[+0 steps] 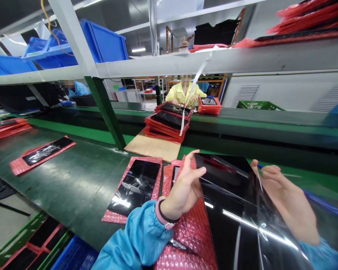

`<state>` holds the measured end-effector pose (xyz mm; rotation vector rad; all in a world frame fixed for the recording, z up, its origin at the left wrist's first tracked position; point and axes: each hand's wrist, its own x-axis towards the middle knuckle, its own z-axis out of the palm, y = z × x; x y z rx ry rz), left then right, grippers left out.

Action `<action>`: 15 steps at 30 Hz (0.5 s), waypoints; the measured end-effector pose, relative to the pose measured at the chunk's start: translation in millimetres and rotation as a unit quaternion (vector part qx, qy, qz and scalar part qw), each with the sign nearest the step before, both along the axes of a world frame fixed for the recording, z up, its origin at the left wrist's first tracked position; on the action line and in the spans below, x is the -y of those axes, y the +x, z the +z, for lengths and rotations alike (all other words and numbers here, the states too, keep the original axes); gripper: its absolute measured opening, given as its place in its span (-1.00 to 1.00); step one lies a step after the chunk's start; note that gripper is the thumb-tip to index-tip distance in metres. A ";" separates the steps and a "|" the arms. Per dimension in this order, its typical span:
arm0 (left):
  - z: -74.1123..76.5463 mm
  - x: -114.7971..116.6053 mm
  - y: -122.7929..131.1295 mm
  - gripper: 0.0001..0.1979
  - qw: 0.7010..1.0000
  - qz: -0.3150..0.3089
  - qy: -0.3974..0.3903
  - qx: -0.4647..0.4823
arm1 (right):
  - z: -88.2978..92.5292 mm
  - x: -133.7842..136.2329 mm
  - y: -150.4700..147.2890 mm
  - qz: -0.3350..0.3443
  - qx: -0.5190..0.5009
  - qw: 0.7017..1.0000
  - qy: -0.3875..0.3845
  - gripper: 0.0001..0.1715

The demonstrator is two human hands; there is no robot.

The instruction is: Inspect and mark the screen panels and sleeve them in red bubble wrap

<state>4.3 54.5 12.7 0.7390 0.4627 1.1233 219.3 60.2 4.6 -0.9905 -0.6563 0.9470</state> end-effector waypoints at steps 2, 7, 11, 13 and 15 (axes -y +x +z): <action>-0.9 -1.5 0.5 -0.54 1.000 0.017 0.010 -0.002 | -1.8 -0.1 -2.4 0.016 -0.018 0.999 -0.029 -0.59; 1.1 -4.5 -1.2 -0.61 0.999 0.020 0.039 -0.004 | -2.6 0.7 -13.0 0.041 0.010 0.999 -0.030 -0.39; -3.9 -8.2 -2.7 -0.43 0.996 0.037 0.069 -0.042 | -11.2 -0.7 -17.8 0.048 0.044 0.998 -0.009 -0.42; -9.8 -12.2 -3.4 -0.34 0.995 0.034 0.079 -0.059 | -19.6 -1.6 -18.0 0.047 0.054 0.997 0.001 -0.46; -16.3 -18.6 -6.0 -0.35 0.995 0.026 0.069 -0.074 | -29.6 -2.7 -15.8 0.043 0.065 0.997 0.020 -0.53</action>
